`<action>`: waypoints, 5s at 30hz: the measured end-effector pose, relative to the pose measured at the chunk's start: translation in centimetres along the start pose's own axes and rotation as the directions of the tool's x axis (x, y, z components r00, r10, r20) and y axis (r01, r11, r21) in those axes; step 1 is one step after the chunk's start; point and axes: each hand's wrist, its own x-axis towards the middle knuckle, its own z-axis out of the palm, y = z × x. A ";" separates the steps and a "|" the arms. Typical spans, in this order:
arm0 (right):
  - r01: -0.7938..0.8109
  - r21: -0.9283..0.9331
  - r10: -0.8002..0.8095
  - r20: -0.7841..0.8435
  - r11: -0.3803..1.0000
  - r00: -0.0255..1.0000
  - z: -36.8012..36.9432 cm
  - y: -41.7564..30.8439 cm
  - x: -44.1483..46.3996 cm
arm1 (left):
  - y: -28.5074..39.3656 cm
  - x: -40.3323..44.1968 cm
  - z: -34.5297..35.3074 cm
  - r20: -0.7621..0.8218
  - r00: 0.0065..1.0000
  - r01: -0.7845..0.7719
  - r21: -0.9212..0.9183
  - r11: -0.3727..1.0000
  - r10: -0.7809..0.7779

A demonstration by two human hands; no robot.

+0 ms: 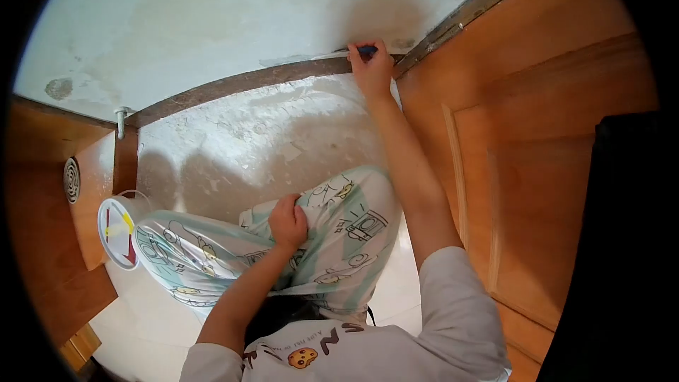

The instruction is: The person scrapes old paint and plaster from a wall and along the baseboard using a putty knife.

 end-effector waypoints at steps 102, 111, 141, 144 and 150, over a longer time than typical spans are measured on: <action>-0.599 -0.363 0.586 -0.159 0.714 0.795 -1.8 2.4 -4.7 | -1.5 0.3 1.5 0.064 0.998 -0.019 0.031 0.999 0.017; -0.550 -0.434 0.598 -0.030 0.714 0.801 -1.3 2.3 -5.6 | -1.4 0.1 1.6 0.102 0.995 0.002 0.053 0.999 -0.007; -0.619 -0.411 0.614 -0.164 0.669 0.772 -1.0 2.7 -4.9 | -1.5 0.3 1.8 0.059 0.998 -0.038 0.075 0.996 0.033; -0.591 -0.403 0.597 -0.125 0.699 0.792 0.5 2.8 -5.2 | -0.9 0.3 1.8 0.060 0.996 0.062 0.083 0.995 -0.067; -0.436 -0.514 0.547 0.079 0.739 0.833 -0.1 1.8 -6.8 | -1.7 0.2 1.9 0.078 0.997 0.014 0.052 0.999 -0.018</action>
